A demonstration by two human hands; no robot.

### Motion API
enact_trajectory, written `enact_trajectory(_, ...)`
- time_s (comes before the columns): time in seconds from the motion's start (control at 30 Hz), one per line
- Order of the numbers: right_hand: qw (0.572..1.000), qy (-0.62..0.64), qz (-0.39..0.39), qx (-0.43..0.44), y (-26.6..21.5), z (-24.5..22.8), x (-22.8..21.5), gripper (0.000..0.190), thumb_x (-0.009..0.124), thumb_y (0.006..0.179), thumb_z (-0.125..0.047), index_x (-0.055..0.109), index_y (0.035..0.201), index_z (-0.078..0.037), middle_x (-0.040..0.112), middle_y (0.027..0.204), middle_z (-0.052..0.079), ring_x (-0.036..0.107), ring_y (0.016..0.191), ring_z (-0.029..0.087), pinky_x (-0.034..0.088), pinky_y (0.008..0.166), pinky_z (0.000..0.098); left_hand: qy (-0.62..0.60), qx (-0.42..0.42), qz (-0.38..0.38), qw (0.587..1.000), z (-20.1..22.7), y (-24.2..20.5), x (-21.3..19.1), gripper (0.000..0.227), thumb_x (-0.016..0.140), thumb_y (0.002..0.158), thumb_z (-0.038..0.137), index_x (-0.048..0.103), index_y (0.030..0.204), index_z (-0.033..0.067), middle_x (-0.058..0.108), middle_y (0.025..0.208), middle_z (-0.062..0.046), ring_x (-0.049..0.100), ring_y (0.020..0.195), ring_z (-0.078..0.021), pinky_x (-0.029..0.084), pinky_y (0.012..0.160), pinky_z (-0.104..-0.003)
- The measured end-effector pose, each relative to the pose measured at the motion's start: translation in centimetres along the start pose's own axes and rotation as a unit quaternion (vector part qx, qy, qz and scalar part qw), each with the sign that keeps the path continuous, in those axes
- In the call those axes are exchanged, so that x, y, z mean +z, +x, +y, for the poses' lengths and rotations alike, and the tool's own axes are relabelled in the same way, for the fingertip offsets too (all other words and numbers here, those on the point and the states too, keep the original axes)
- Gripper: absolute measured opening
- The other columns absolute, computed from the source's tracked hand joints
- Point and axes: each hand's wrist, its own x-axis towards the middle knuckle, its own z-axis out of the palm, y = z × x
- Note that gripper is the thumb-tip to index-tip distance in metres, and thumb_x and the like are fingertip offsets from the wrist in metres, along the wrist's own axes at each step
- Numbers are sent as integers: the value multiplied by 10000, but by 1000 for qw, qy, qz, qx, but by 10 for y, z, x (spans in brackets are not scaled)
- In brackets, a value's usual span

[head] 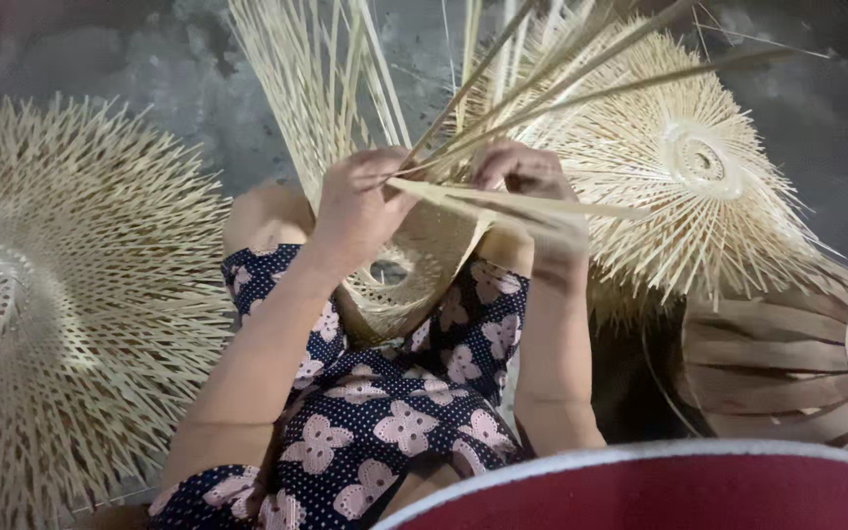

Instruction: The person weaves together thin strips of bamboo by hand to construct the frame of conical hats, working on one hat frame while others are visible on the floor.

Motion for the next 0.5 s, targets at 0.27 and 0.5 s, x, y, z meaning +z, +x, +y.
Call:
enact_trajectory(0.27, 977, -112, 169, 60, 18, 7, 16, 206, 737, 966, -147, 687, 1156, -85, 718, 967, 69, 565, 689, 138, 421, 531, 242, 54, -37, -72, 995, 8, 6, -15, 157, 799, 851, 91, 689, 845, -20, 695, 854, -161, 670, 731, -245, 617, 648, -323)
enact_trajectory(0.5, 850, -451, 236, 137, 42, -2, 36, 183, 677, 999, -171, 643, 1164, -100, 625, 855, 41, 571, 649, 110, 487, 492, 211, -73, 18, -54, 996, 9, -1, -15, 126, 736, 853, 57, 705, 975, 54, 725, 874, -72, 675, 749, -175, 601, 713, -287)
